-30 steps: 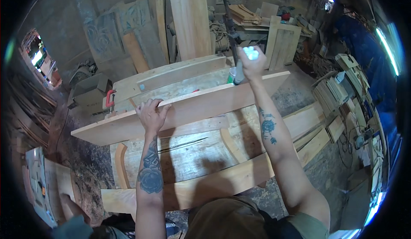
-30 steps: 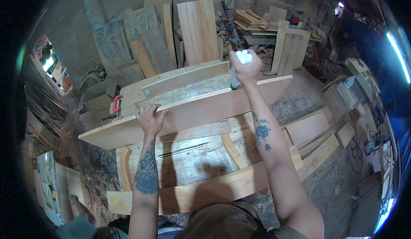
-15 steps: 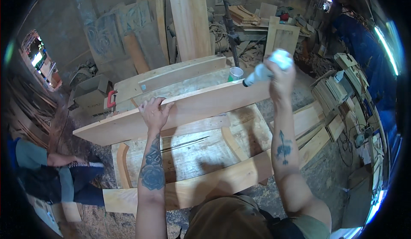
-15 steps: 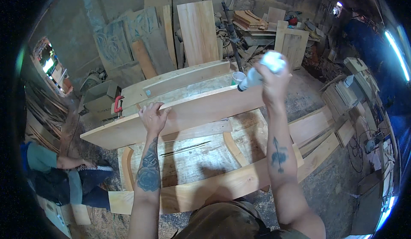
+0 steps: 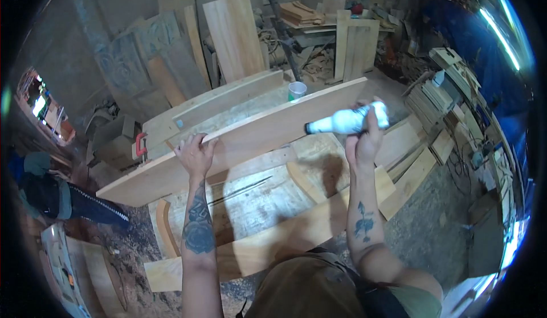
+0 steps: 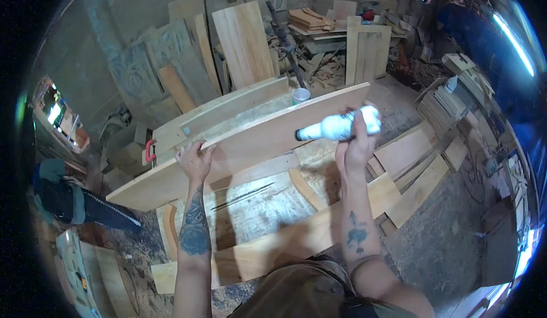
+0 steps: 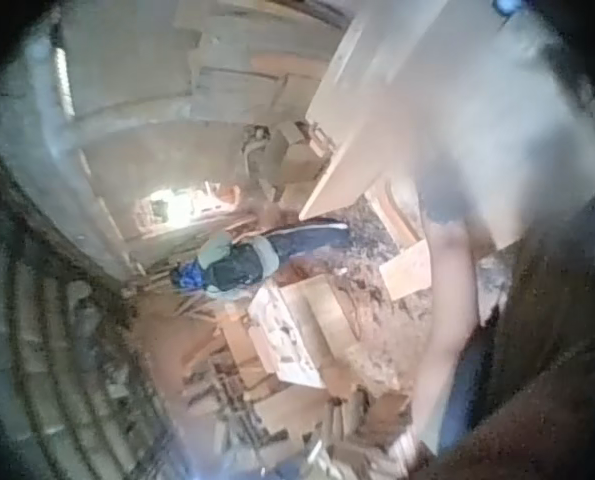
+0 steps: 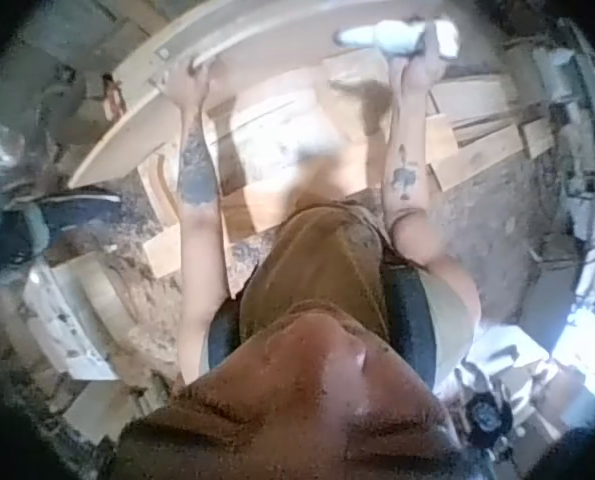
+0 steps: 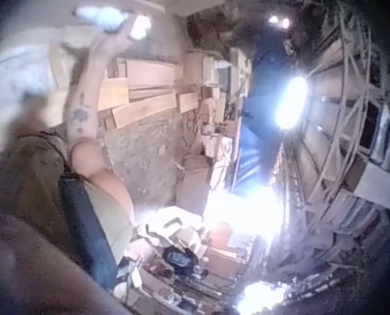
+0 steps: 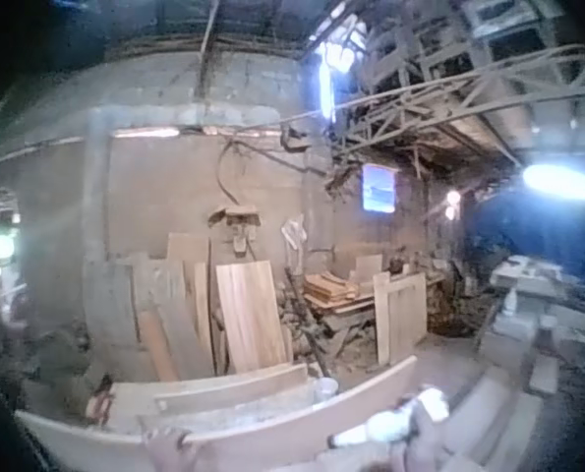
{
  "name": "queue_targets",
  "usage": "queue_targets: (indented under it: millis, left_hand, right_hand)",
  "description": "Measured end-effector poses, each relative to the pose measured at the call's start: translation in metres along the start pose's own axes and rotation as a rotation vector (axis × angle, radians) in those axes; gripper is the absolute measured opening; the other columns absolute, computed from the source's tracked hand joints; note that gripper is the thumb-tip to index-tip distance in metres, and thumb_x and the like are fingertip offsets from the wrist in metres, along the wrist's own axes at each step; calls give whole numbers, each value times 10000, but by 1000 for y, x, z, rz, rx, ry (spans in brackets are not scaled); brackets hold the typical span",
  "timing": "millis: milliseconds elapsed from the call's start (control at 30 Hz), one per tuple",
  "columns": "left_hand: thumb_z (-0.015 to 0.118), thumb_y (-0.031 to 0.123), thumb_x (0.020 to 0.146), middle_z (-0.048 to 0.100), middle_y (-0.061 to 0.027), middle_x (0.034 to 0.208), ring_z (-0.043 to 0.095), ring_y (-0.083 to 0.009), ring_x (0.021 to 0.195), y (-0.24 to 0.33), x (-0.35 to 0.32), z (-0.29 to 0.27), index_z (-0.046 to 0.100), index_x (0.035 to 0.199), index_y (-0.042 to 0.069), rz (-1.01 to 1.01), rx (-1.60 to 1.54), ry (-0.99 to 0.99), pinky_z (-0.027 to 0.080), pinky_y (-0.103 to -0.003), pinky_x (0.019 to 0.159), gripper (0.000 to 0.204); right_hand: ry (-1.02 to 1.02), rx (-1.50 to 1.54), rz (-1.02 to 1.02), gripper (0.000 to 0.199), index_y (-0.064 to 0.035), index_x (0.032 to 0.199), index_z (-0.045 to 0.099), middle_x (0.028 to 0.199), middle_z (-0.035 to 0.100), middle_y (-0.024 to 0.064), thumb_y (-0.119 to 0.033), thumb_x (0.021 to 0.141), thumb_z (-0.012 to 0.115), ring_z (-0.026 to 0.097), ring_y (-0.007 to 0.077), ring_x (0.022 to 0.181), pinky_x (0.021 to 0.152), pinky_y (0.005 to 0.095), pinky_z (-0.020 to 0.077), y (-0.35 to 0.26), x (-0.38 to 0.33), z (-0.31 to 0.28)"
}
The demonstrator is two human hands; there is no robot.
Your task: Apply glue to the edges of large wood panels and join them together in a woodworking shop.
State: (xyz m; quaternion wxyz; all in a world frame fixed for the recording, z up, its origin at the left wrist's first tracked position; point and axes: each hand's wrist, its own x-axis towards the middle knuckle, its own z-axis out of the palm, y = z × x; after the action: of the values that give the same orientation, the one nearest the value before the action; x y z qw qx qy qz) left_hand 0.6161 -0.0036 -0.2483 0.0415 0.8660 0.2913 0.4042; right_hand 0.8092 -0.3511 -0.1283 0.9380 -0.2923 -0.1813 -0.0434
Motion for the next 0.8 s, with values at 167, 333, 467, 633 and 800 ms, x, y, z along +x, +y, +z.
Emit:
queue_targets:
  millis: [167,333,467,633,800]
  left_hand:
    - [768,524,805,628,-18,852,573,-261,895,8,-4,4,744,950,181,3,-24,2,342,-460,923,374]
    - [767,531,803,643,-18,883,573,-259,908,1,-12,3,742,959,176,19,-20,22,339,-464,931,388]
    - [770,526,799,643,-22,894,570,-260,912,5,-16,-3,741,956,173,13,-32,5,338,-459,939,388]
    - [764,529,802,643,-20,916,567,-258,932,8,-19,-7,739,949,171,4,-18,15,331,-462,952,387]
    - [759,522,811,639,-21,938,559,-261,956,11,-20,-13,738,961,165,-26,-54,-21,324,-460,967,388]
  right_hand:
    - [83,-1,7,219,-57,1168,566,890,638,79,-106,962,624,653,194,795,723,366,577,23,42,-16]
    - [203,56,62,159,-77,1011,616,825,597,38,-215,950,666,620,177,725,643,357,546,62,117,-4]
    - [265,-107,90,288,-101,986,609,821,576,25,-339,896,744,600,179,716,638,367,515,93,163,-8]
    - [233,-166,201,360,-89,972,606,819,571,25,-397,869,763,598,179,701,629,376,509,114,190,-24]
    - [157,-236,193,353,-110,935,603,788,562,13,-380,826,802,586,167,690,628,365,491,120,196,-26]
